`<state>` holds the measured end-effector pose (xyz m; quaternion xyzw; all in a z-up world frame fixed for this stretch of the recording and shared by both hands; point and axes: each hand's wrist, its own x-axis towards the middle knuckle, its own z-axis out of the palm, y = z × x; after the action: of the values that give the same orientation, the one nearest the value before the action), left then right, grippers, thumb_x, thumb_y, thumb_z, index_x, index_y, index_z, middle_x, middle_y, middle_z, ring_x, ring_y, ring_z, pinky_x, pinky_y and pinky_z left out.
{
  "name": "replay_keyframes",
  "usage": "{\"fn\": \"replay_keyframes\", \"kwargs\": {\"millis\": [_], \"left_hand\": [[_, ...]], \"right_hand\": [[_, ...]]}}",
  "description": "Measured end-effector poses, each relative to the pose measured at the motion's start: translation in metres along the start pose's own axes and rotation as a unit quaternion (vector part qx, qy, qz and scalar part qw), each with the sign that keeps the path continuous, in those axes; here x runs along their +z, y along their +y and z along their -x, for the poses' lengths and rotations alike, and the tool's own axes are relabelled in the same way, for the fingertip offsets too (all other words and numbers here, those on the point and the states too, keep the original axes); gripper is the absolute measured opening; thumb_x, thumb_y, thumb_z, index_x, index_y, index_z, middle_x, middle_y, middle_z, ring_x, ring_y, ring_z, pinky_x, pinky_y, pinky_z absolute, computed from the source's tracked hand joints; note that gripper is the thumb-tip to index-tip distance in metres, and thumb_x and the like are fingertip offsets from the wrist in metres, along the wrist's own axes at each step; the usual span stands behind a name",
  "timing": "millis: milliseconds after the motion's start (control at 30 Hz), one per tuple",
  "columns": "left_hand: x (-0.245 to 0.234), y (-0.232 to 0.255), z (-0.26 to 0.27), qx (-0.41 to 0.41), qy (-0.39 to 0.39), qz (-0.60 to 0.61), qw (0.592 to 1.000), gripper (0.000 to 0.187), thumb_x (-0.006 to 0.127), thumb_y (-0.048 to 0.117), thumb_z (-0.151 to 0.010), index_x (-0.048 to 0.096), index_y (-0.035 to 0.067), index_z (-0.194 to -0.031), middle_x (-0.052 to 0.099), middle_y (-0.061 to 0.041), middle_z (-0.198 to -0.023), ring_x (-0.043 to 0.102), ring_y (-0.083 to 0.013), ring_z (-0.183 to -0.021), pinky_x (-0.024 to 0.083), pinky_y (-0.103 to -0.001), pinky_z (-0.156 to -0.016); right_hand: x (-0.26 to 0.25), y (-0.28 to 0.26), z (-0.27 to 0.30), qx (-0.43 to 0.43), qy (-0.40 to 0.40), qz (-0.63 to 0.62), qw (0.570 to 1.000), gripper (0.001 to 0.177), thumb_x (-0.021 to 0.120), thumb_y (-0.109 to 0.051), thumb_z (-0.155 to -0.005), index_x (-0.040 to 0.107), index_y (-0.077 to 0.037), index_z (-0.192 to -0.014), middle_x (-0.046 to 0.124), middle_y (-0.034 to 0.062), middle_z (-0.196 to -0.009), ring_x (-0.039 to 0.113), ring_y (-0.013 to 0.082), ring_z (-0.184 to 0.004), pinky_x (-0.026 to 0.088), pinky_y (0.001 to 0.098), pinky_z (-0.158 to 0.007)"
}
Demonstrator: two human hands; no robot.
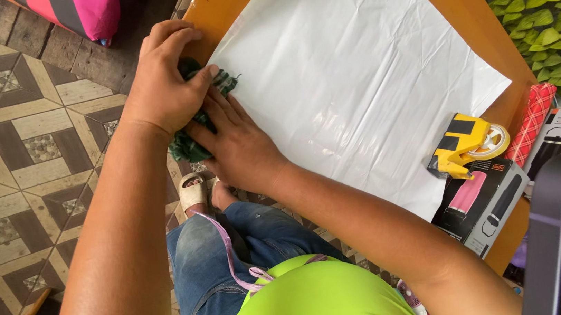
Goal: The person wipes a wooden table and a beverage cup box with a cloth, then places the box on a sheet of wrapping paper and begins folding the paper around it. The person uses a tape dispenser to secure the wrapping paper.
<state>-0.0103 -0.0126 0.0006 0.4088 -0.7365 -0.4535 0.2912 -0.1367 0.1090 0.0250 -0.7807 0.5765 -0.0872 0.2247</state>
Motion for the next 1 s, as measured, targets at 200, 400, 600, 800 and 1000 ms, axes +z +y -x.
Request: {"fn": "replay_keyframes", "kwargs": {"millis": [200, 400, 600, 800, 1000], "left_hand": [[0.01, 0.004, 0.0, 0.026, -0.005, -0.127, 0.992, 0.07, 0.086, 0.007, -0.073, 0.062, 0.003, -0.138, 0.049, -0.013, -0.148, 0.04, -0.0384, -0.139, 0.041, -0.045, -0.116], [0.01, 0.003, -0.001, 0.008, -0.011, -0.152, 0.988, 0.068, 0.087, 0.008, -0.077, 0.063, 0.007, -0.141, 0.049, -0.013, -0.148, 0.041, -0.0389, -0.137, 0.041, -0.047, -0.115], [0.011, 0.007, 0.003, 0.021, -0.01, -0.152, 0.988, 0.065, 0.084, 0.006, -0.082, 0.063, 0.01, -0.143, 0.049, -0.012, -0.15, 0.042, -0.0392, -0.139, 0.041, -0.048, -0.118], [0.013, 0.01, 0.011, 0.039, -0.031, -0.224, 0.973, 0.062, 0.074, 0.013, -0.094, 0.054, 0.009, -0.153, 0.045, -0.014, -0.156, 0.037, -0.0417, -0.142, 0.031, -0.052, -0.123], [0.013, 0.011, 0.013, 0.039, -0.046, -0.247, 0.967, 0.063, 0.07, 0.015, -0.098, 0.051, 0.01, -0.157, 0.042, -0.013, -0.16, 0.035, -0.0405, -0.146, 0.029, -0.052, -0.124]], "right_hand": [[-0.006, -0.001, 0.029, 0.005, -0.014, 0.011, 1.0, 0.073, 0.073, -0.022, -0.085, 0.048, -0.024, -0.153, 0.029, 0.0196, -0.163, 0.022, 0.0373, -0.157, 0.016, 0.0655, -0.125], [-0.014, 0.008, 0.078, 0.002, 0.002, -0.008, 1.0, 0.068, 0.071, -0.029, -0.091, 0.046, -0.024, -0.155, 0.031, 0.0139, -0.167, 0.024, 0.034, -0.159, 0.016, 0.0648, -0.128], [0.002, 0.015, 0.129, 0.054, 0.007, -0.028, 0.998, 0.063, 0.072, -0.028, -0.094, 0.049, -0.026, -0.153, 0.035, 0.0118, -0.166, 0.028, 0.0322, -0.158, 0.016, 0.0646, -0.127], [0.008, 0.055, 0.229, 0.182, 0.086, -0.014, 0.979, 0.076, 0.076, -0.015, -0.081, 0.045, -0.022, -0.15, 0.028, 0.014, -0.165, 0.025, 0.0367, -0.155, 0.013, 0.0682, -0.125], [-0.008, 0.071, 0.326, 0.34, 0.13, -0.004, 0.931, 0.066, 0.064, -0.005, -0.085, 0.048, -0.016, -0.148, 0.031, 0.0145, -0.163, 0.028, 0.0389, -0.154, 0.019, 0.0618, -0.126]]}}
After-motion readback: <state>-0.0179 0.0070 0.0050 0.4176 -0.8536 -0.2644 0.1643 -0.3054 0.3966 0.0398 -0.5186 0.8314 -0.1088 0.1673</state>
